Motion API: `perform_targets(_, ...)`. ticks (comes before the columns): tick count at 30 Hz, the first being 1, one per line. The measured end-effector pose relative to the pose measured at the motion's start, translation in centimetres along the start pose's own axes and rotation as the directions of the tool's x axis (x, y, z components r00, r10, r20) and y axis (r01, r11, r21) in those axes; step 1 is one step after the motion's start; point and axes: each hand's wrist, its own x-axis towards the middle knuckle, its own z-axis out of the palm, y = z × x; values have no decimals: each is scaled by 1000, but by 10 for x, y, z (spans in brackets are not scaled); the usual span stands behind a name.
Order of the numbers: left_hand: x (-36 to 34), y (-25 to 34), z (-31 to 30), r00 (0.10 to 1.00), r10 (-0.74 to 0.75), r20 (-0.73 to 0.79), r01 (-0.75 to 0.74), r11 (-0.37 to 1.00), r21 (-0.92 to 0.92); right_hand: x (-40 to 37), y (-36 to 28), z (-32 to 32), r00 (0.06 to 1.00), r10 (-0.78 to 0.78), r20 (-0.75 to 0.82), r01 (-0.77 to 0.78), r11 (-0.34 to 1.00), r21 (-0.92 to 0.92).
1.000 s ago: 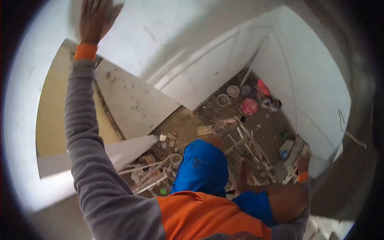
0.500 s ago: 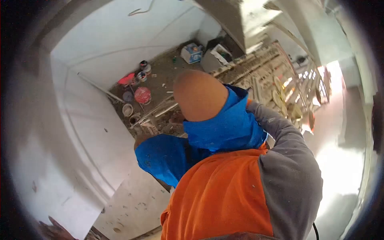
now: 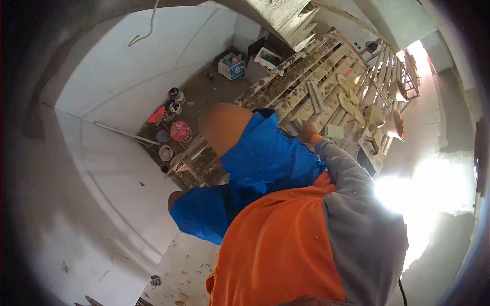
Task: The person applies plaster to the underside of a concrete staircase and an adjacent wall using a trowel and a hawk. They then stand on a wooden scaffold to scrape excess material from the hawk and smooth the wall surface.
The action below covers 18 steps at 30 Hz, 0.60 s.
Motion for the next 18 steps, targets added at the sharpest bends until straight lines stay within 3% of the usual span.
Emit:
perform_targets(1, 2, 0, 1, 1000, -9, 19, 10, 999, -52, -2, 4, 0, 1000, 18, -3, -18, 1000, 11)
perform_targets(3, 3, -1, 8, 998, -20, 57, 28, 988, -151, 12, 10, -3, 983, 55, 176, -61, 998, 34)
perform_targets(7, 3, 1, 15, 992, 28, 122, -15, 995, -102, 29, 11, 1, 932, 54, 359, -78, 996, 52)
perform_targets(10, 2, -10, 15, 952, 109, 286, -99, 994, -47, 43, 8, 11, 838, 151, 525, -87, 986, -145)
perform_targets(13, -7, -23, 17, 977, 83, 196, 31, 854, -520, 41, 13, 20, 841, 147, 520, -117, 989, -90)
perform_targets(16, -16, -27, 11, 980, 109, 166, -10, 861, -509, 43, 14, 25, 851, 168, 498, -109, 983, -146)
perform_targets(18, -17, -25, 6, 935, 178, 308, -185, 983, -7, 34, 0, 9, 851, 235, 470, -206, 972, -113)
